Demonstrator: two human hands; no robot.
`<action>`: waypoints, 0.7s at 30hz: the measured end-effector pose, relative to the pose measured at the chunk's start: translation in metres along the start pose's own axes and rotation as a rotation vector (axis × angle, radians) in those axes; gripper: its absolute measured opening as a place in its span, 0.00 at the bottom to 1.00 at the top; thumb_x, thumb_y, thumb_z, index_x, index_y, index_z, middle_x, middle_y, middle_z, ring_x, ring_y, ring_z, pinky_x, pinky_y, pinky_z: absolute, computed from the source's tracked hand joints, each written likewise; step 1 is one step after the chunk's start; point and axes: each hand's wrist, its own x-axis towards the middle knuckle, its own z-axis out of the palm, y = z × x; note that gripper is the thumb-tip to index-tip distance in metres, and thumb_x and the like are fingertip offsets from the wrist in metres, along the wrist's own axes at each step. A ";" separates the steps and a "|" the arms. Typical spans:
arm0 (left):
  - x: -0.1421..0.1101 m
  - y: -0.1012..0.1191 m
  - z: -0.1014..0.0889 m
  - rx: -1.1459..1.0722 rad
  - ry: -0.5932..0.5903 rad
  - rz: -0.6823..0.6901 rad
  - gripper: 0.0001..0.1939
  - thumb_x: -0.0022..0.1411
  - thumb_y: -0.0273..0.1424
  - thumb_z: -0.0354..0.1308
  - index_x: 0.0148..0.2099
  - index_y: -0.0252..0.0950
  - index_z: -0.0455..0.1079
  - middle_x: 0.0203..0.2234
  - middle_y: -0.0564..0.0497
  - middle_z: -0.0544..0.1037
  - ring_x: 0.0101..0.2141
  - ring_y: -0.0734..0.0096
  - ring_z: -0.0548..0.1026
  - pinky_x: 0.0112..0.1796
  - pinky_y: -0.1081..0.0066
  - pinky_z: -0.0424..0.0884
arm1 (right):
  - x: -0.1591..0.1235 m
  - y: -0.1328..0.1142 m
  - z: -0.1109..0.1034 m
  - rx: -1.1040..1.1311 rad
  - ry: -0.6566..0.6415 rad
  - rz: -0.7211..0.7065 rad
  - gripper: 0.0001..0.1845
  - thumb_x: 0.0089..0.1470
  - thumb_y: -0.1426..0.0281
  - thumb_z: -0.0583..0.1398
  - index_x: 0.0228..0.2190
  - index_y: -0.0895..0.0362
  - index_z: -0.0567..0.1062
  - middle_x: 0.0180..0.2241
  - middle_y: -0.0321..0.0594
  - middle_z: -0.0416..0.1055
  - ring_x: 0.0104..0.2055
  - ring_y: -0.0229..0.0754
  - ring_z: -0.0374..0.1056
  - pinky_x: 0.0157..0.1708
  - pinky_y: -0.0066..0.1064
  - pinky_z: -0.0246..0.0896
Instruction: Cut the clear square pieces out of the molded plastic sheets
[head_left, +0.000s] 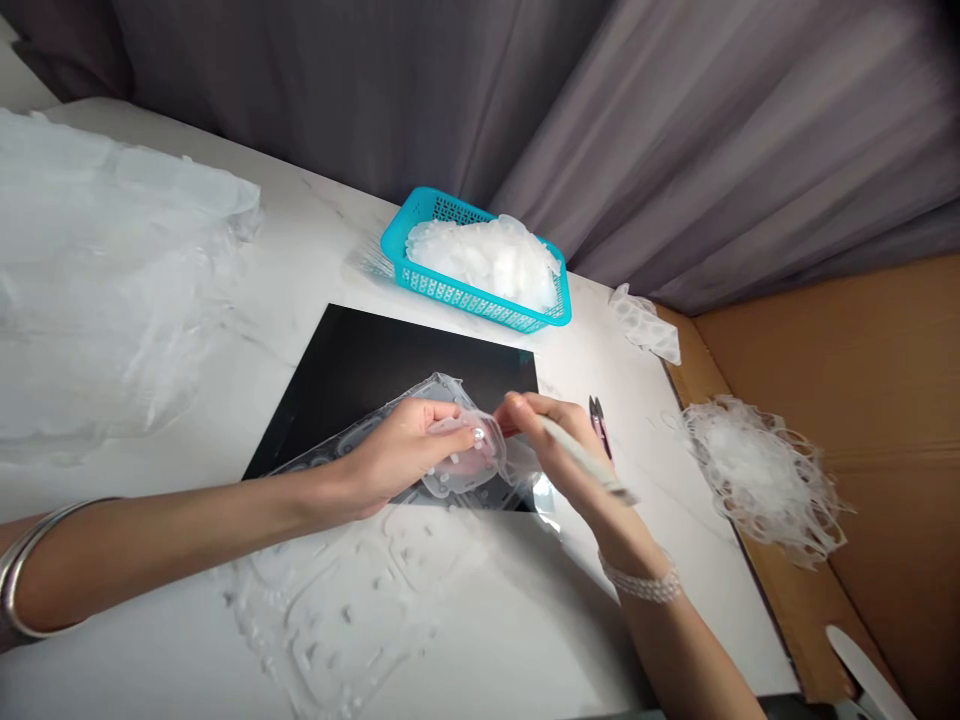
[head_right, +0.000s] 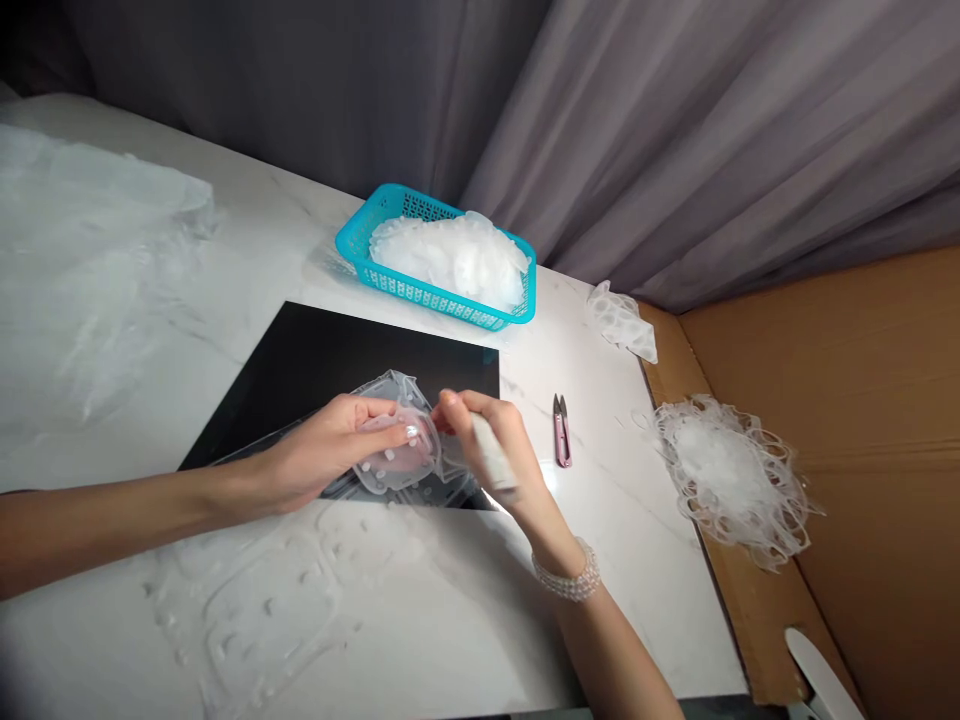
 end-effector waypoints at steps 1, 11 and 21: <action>0.000 0.000 -0.001 -0.011 0.023 -0.012 0.10 0.62 0.35 0.62 0.40 0.33 0.76 0.37 0.46 0.82 0.40 0.66 0.79 0.43 0.69 0.73 | -0.001 0.000 -0.002 0.039 0.028 -0.001 0.25 0.64 0.52 0.51 0.32 0.56 0.79 0.28 0.39 0.76 0.32 0.41 0.71 0.35 0.32 0.63; 0.003 -0.003 -0.002 0.197 0.017 0.094 0.10 0.65 0.33 0.55 0.37 0.35 0.77 0.32 0.50 0.81 0.36 0.69 0.77 0.37 0.72 0.69 | -0.005 -0.001 -0.002 -0.408 0.105 -0.466 0.24 0.69 0.59 0.46 0.42 0.56 0.78 0.38 0.45 0.74 0.42 0.45 0.67 0.43 0.37 0.60; -0.006 -0.001 -0.003 0.481 0.117 0.271 0.16 0.66 0.37 0.54 0.29 0.36 0.74 0.19 0.56 0.69 0.22 0.76 0.66 0.23 0.74 0.58 | 0.002 0.001 0.016 -0.568 0.143 -0.328 0.15 0.65 0.66 0.53 0.26 0.56 0.70 0.24 0.37 0.67 0.26 0.38 0.61 0.28 0.29 0.50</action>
